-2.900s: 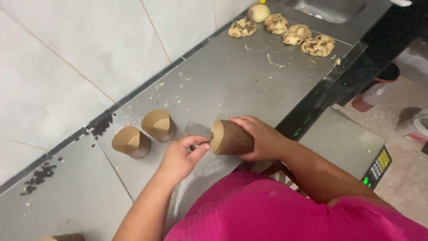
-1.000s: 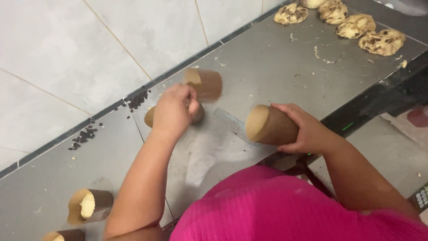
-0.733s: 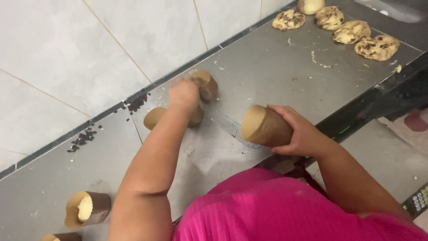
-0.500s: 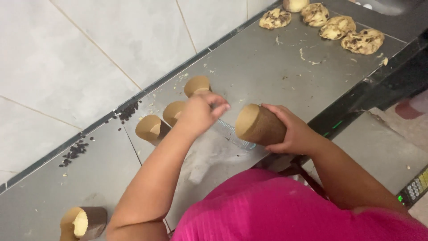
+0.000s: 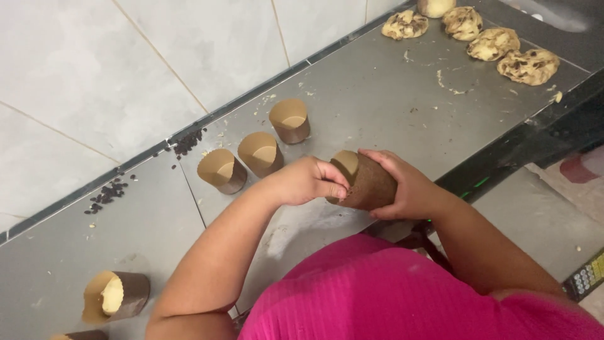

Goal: The person is shaping pre-portioned dough balls and placing them into paper baking molds on a stainless steel counter.

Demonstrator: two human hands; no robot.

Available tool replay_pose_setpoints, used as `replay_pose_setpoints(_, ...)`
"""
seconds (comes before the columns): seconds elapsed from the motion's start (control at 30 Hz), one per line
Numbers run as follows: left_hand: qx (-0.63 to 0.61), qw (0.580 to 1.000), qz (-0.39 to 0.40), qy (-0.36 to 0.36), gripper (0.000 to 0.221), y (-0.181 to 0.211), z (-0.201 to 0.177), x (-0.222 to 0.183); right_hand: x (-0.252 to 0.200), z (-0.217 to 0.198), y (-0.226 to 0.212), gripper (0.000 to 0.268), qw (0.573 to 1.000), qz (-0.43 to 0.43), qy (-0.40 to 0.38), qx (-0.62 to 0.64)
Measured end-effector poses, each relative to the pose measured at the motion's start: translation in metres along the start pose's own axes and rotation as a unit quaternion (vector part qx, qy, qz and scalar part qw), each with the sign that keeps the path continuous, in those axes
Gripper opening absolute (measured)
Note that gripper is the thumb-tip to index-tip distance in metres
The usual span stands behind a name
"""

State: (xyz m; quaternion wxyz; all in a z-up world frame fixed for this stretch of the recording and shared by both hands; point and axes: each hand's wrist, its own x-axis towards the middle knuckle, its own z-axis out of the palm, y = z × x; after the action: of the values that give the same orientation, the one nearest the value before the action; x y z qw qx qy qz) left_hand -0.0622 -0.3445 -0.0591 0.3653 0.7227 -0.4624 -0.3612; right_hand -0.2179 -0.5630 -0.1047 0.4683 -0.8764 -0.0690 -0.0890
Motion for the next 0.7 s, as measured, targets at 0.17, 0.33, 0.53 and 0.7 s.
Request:
replay_pose_setpoints(0.17, 0.029, 0.999, 0.015, 0.042, 0.014, -0.003, 0.012, 0.005, 0.000, -0.001, -0.001, 0.118, 1.000, 0.008, -0.006, -0.012)
replay_pose_setpoints(0.33, 0.112, 0.984, 0.015, 0.137, 0.019, -0.019, -0.001, 0.014, -0.003, -0.008, -0.004, 0.119, 0.999, 0.037, -0.018, -0.031)
replay_pose_setpoints(0.53, 0.217, 0.935, -0.003, 0.279, 0.011, -0.022, -0.059, 0.040, -0.020, -0.026, 0.005, 0.114, 0.994, 0.098, -0.037, -0.030)
replay_pose_setpoints(0.7, 0.556, 0.743, 0.121, 0.352, 0.010, -0.037, -0.079, 0.107, -0.025, -0.030, 0.014, 0.116, 0.993, 0.110, 0.016, -0.024)
